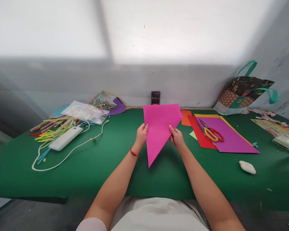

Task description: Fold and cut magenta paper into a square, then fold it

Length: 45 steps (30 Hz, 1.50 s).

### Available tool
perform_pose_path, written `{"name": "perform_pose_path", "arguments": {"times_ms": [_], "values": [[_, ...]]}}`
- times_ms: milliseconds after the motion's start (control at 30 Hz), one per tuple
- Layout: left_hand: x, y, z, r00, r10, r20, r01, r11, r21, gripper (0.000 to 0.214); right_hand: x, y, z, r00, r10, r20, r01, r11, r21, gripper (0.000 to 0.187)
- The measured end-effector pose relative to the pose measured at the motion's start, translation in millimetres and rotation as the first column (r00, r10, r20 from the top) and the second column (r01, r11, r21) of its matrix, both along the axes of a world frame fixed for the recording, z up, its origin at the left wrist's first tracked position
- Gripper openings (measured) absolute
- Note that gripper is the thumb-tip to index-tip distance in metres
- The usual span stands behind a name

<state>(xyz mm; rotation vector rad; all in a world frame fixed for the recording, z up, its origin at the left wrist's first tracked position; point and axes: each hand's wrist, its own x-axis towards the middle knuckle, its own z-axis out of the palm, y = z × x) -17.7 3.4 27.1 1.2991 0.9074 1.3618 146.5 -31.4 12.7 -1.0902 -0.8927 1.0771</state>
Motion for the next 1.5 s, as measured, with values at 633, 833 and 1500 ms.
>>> {"name": "perform_pose_path", "arguments": {"times_ms": [633, 833, 1500], "values": [[9, -6, -2.6, 0.998, -0.028, 0.051, 0.029, 0.999, -0.012, 0.037, -6, -1, -1.7, 0.995, -0.009, 0.103, 0.011, 1.0, -0.02, 0.06], [11, -9, -2.2, 0.964, -0.129, 0.231, 0.159, 0.98, -0.116, 0.038, -6, -3, 0.6, 0.999, 0.038, 0.005, -0.038, 0.999, -0.039, 0.058], [0, -3, 0.4, 0.995, -0.078, 0.069, 0.084, 0.993, -0.088, 0.03, -4, -2, -3.0, 0.992, 0.123, 0.03, -0.122, 0.992, -0.041, 0.061]]}}
